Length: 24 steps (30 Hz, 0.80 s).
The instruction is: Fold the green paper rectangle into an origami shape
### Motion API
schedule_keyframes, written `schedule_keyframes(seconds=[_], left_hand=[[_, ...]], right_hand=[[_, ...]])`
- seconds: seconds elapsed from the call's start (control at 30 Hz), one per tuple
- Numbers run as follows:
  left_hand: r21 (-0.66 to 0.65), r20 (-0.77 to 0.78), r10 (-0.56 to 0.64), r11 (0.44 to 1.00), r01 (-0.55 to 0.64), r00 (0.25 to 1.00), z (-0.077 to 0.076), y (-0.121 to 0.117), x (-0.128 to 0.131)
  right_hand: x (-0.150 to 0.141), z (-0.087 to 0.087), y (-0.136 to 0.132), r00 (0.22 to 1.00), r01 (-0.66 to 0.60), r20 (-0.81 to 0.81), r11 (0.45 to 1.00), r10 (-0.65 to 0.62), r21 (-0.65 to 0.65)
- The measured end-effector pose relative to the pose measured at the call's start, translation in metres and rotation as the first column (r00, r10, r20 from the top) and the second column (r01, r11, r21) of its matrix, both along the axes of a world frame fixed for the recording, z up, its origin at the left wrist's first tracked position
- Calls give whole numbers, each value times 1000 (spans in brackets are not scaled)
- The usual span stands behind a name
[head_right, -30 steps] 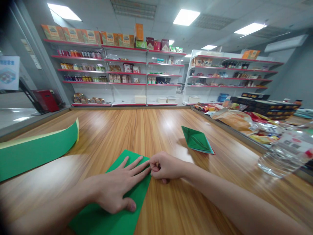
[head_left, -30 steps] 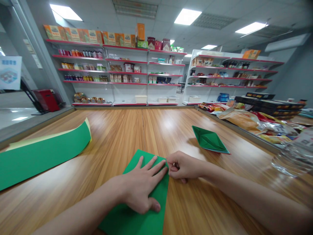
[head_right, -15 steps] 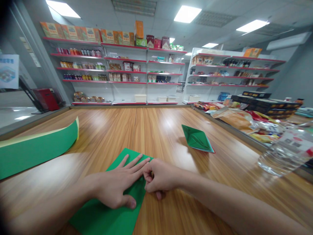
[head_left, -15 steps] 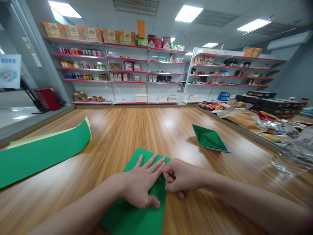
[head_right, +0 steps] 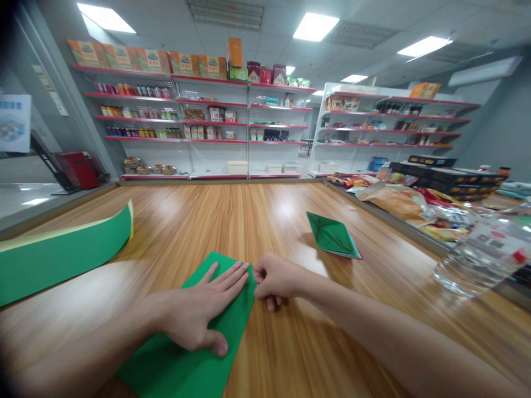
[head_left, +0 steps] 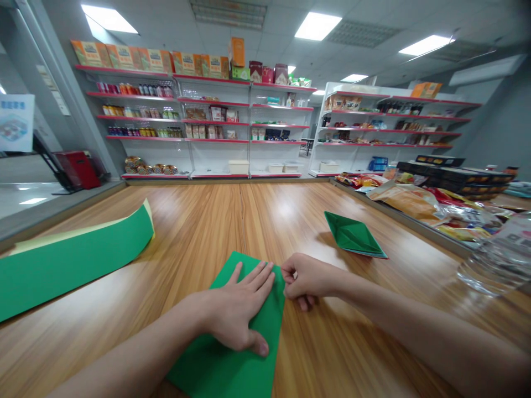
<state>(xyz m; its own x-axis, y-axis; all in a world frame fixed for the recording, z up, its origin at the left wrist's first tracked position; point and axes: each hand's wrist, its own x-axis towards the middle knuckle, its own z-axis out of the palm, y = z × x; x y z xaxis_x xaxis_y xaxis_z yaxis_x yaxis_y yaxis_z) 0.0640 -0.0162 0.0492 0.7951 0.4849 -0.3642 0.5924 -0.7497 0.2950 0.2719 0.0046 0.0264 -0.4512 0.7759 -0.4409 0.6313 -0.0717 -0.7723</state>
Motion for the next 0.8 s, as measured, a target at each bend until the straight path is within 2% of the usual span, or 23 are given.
schedule_keyframes(seconds=[0.23,0.43,0.57,0.8], left_hand=[[-18,34,-69,997,70,997,0,8,-7],[-61,71,-85,994,90,994,-1,14,-13],[-60,65,-53,997,57,996,-4,13,-11],[-15,44,34,999,-33,998,-6,7,-4]], right_hand=[[16,-2,18,996,83,11,989,-85,125],[37,-15,40,987,156,3,964,-160,215],[33,-20,35,979,201,-53,924,-195,324],[19,-23,19,985,168,-115,839,-126,517]])
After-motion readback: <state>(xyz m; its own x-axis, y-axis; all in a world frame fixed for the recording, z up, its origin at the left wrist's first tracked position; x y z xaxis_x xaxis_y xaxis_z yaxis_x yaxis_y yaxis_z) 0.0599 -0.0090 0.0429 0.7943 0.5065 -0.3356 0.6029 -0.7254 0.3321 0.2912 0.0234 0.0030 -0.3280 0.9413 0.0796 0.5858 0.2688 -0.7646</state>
